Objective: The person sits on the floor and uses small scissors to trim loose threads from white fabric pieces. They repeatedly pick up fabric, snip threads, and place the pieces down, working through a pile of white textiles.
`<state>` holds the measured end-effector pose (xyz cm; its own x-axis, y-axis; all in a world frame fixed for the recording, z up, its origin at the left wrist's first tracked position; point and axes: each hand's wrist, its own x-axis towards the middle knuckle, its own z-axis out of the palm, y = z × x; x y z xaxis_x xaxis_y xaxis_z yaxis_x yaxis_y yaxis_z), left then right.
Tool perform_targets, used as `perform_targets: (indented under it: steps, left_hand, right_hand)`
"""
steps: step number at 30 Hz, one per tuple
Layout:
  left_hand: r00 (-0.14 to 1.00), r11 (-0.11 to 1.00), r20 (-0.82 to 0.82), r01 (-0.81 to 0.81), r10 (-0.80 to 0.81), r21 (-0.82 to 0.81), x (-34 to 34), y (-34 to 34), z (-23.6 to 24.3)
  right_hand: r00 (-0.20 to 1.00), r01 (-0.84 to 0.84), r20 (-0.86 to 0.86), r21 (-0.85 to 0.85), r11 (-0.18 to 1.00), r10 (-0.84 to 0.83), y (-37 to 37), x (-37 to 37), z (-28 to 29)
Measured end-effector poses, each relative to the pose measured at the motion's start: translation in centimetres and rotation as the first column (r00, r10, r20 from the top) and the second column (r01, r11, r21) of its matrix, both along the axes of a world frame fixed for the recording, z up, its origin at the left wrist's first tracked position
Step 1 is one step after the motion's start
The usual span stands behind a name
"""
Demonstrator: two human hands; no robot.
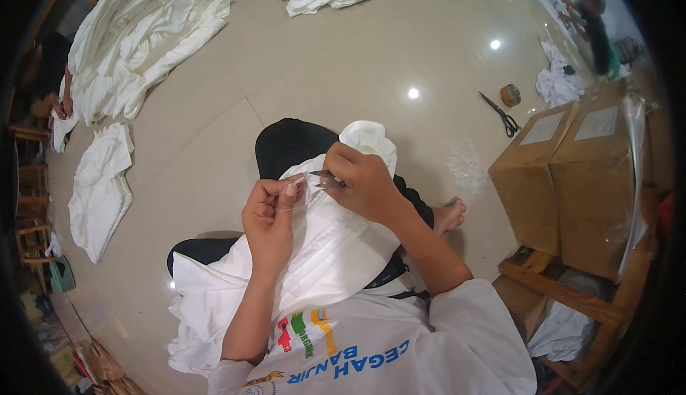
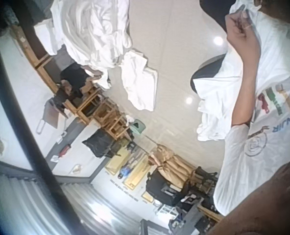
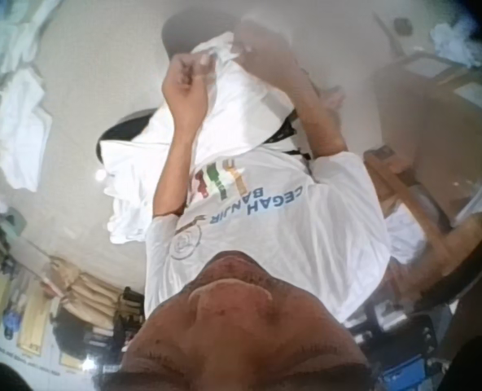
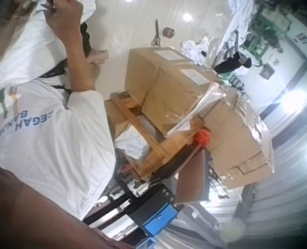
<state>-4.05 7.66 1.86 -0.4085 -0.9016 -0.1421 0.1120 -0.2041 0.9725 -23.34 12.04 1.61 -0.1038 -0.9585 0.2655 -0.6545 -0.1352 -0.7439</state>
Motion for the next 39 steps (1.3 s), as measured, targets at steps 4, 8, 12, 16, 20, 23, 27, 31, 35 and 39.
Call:
perform_targets:
  steps: [4, 8, 12, 16, 20, 23, 27, 31, 35, 39]
  left_hand:
    - [0.996, 0.998, -0.085, -0.032, 0.036, 0.047, -0.2, -0.1, 0.1]
    - [0.995, 0.990, -0.085, -0.049, 0.060, 0.130, 0.2, 0.4, 0.3]
    - [0.991, 0.986, -0.104, -0.071, 0.088, 0.154, 1.0, 1.0, 0.4]
    - [0.990, 0.995, -0.104, -0.089, 0.093, 0.035, 1.0, 1.3, 0.1]
    - [0.992, 0.997, -0.107, -0.071, 0.066, -0.037, 1.1, 1.7, -0.8]
    - [0.987, 0.996, -0.138, -0.092, 0.088, -0.020, 1.1, 1.9, -0.8]
    - [0.979, 0.994, -0.174, -0.108, 0.106, -0.002, 1.1, 1.9, -0.8]
    - [0.969, 0.986, -0.192, -0.137, 0.154, 0.097, 1.2, 2.0, -0.7]
    - [0.944, 0.957, -0.250, -0.155, 0.216, 0.244, 1.3, 1.8, -0.7]
    - [0.936, 0.956, -0.288, -0.123, 0.201, 0.266, 1.5, 1.8, -0.7]
  right_hand:
    - [0.996, 0.008, -0.090, -0.053, 0.999, -0.013, 0.4, 0.8, -0.5]
    - [1.000, 0.022, -0.020, -0.045, 0.999, -0.023, 0.7, 2.4, 0.3]
    - [0.886, 0.023, 0.451, 0.180, 0.983, -0.104, 3.0, 3.6, 1.7]
    - [0.249, -0.347, 0.849, 0.528, 0.775, -0.466, 4.5, 3.4, 3.7]
    - [-0.017, -0.505, 0.848, 0.450, 0.736, -0.530, 4.9, 3.7, 3.7]
    - [-0.040, -0.564, 0.837, 0.431, 0.704, -0.545, 4.9, 4.0, 3.5]
    - [-0.071, -0.551, 0.836, 0.421, 0.720, -0.544, 4.9, 4.4, 3.4]
    - [-0.076, -0.558, 0.835, 0.417, 0.717, -0.545, 4.7, 4.3, 3.2]
    - [-0.073, -0.554, 0.856, 0.391, 0.735, -0.511, 4.8, 4.4, 2.7]
    - [-0.093, -0.530, 0.860, 0.383, 0.756, -0.502, 4.7, 4.6, 2.7]
